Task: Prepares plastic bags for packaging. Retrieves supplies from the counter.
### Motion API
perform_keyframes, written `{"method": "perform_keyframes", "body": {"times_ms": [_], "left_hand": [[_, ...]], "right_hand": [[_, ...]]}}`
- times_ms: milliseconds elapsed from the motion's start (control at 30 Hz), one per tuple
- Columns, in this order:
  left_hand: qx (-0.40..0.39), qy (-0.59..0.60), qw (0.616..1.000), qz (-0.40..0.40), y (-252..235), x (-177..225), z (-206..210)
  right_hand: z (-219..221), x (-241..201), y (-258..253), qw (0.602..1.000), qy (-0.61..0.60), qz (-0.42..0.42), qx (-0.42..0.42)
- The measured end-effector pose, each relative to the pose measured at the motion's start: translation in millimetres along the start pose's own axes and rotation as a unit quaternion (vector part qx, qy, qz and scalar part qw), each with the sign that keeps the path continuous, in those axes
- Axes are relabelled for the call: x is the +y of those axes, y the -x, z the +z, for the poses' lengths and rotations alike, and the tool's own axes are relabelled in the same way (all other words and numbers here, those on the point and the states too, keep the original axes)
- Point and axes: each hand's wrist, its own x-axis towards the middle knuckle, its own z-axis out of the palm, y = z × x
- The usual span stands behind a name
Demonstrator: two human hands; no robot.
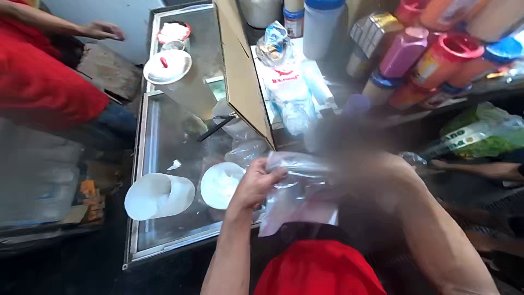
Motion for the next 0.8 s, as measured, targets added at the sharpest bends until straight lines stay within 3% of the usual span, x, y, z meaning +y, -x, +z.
{"method": "perform_keyframes", "body": {"times_ms": [67,100,200,300,367,433,500,567,633,667,700,800], "left_hand": [[0.032,0.062,0.995,-0.065,36,-11,-17],[0.056,0.086,0.991,-0.089,51,-19,-23],[0.166,0.130,0.970,-0.122,84,-48,-21],[0.234,0.139,0.956,-0.107,105,-67,-10],[0.270,0.118,0.951,-0.098,120,-78,-4],[0.309,0.059,0.944,-0.095,136,-86,-2],[0.357,-0.086,0.925,-0.098,155,-95,-2],[0.407,-0.293,0.860,-0.095,179,-96,1],[0.451,-0.397,0.798,-0.035,196,-89,18],[0.451,-0.410,0.793,-0.010,200,-87,33],[0.433,-0.400,0.808,0.003,201,-87,51],[0.314,-0.295,0.902,-0.008,184,-106,92]], "right_hand": [[14,21,14,0.999,-0.008,0.000,-0.040],[22,35,20,0.995,-0.092,-0.033,-0.016],[68,75,11,0.901,-0.399,-0.151,0.076],[119,113,-24,0.821,-0.532,-0.196,0.068],[143,111,-30,0.802,-0.568,-0.161,0.094],[154,104,-25,0.815,-0.556,-0.108,0.120],[162,101,-22,0.847,-0.507,-0.041,0.156],[171,101,-17,0.864,-0.466,0.028,0.187],[186,98,-9,0.855,-0.486,0.050,0.172],[195,97,-4,0.841,-0.519,0.038,0.150],[206,96,2,0.822,-0.556,0.015,0.123],[227,92,12,0.773,-0.632,-0.047,0.032]]}}
